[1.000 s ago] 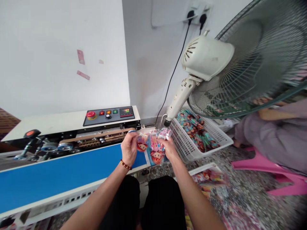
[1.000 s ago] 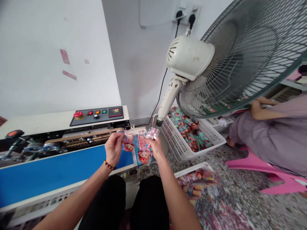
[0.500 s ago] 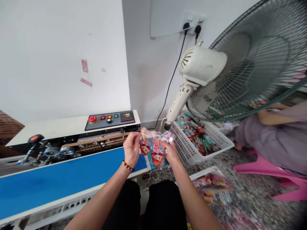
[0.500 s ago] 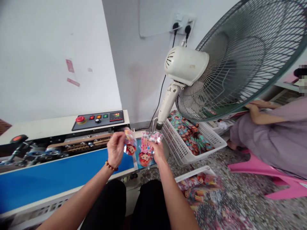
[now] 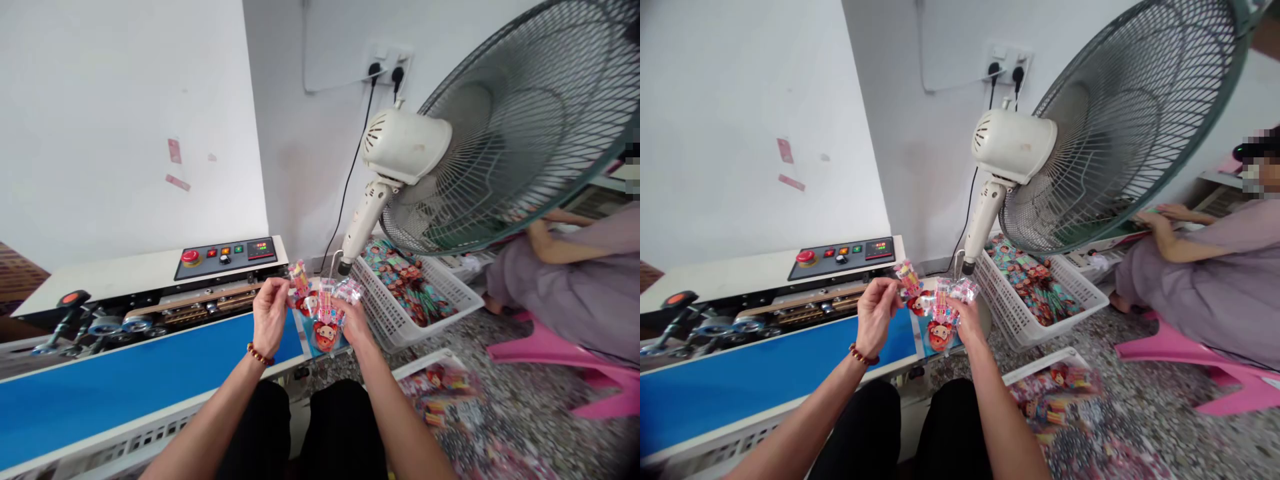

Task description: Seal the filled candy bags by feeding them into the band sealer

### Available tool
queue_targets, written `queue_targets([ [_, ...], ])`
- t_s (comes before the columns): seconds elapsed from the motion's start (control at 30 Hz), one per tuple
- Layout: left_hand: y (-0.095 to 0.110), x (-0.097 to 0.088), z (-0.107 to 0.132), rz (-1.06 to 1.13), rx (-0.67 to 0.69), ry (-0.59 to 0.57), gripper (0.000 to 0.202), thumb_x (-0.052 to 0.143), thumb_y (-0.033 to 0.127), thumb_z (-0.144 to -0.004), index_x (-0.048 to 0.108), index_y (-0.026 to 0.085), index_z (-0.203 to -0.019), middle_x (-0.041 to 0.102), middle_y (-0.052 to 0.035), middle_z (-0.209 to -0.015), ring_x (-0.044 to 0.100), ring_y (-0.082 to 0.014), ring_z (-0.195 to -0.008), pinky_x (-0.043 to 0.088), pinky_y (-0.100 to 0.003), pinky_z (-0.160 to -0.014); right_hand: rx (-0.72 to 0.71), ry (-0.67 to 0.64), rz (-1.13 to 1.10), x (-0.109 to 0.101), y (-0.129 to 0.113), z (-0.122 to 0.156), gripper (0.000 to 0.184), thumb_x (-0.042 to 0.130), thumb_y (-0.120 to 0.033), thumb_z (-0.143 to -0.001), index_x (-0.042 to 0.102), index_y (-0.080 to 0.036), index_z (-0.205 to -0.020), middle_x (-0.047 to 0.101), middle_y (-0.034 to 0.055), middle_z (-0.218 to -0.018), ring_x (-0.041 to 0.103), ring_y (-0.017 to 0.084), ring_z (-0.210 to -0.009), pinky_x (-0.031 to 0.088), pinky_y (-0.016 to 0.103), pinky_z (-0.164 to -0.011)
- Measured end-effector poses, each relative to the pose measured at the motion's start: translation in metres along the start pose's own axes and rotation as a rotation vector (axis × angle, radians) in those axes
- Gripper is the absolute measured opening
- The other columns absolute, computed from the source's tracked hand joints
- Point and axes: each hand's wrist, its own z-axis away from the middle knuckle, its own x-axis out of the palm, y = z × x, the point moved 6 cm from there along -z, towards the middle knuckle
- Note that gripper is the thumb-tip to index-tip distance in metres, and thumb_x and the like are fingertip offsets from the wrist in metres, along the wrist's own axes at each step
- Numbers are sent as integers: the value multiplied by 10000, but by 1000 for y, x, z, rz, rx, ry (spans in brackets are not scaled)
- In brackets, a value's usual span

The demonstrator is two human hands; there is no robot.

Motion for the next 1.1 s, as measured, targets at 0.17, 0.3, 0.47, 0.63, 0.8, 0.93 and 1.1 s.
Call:
queue_targets([
  [0.17, -5, 3, 1, -66, -33, -93, 273, 633, 448, -900, 601, 190, -815, 558, 36, -640, 449, -82, -487, 374, -205, -511, 8, 13, -10, -5, -11, 6, 335, 853, -254, -528, 670, -234, -807, 729, -27, -714, 667, 209, -627, 543, 340, -676],
  [0.3, -5, 5, 0, -48, -82, -187, 297, 643, 460, -879, 570, 185, -794, 578, 32, -666, 412, -67, -457, 338, -203, -473, -14, -11, -37, -11, -43, 19, 362, 859, -267, -524, 657, -219, -819, 731, -11, -736, 665, 203, -629, 557, 341, -671],
  [0.47, -5, 4, 8, 8, -156, -198, 343, 690, 498, -837, 555, 185, -794, 546, 49, -631, 393, -61, -431, 322, -198, -447, 6, -162, 59, -5, -80, 40, 342, 852, -229, -534, 668, -212, -822, 714, -20, -724, 636, 173, -611, 551, 328, -674],
  [0.63, 0, 9, 23, 64, -135, -238, 348, 659, 517, -883, 551, 188, -844, 630, 14, -768, 480, -71, -485, 382, -207, -496, 34, -254, 191, 12, -75, 61, 336, 859, -241, -557, 679, -206, -839, 705, -27, -749, 616, 158, -647, 517, 297, -679],
  [0.8, 4, 5, 35, -31, -140, -242, 335, 672, 512, -878, 584, 190, -866, 573, 27, -706, 473, -97, -549, 407, -220, -537, 100, -332, 354, 23, -58, 76, 315, 866, -296, -561, 672, -199, -789, 662, -34, -692, 560, 138, -620, 474, 275, -637],
  [0.93, 22, -6, 31, -192, -22, -259, 414, 731, 398, -855, 636, 232, -1222, 697, -28, -979, 604, -158, -834, 472, -251, -716, 125, -368, 412, 27, -55, 82, 341, 868, -312, -572, 659, -208, -821, 648, -40, -708, 558, 139, -641, 459, 265, -632],
  [1.1, 38, -1, 22, -203, 5, -501, 278, 732, 364, -848, 726, 214, -1081, 705, -41, -977, 594, -150, -782, 477, -263, -725, 153, -431, 439, 35, -58, 88, 388, 871, -299, -555, 652, -203, -861, 655, -38, -748, 557, 136, -658, 469, 268, -662],
])
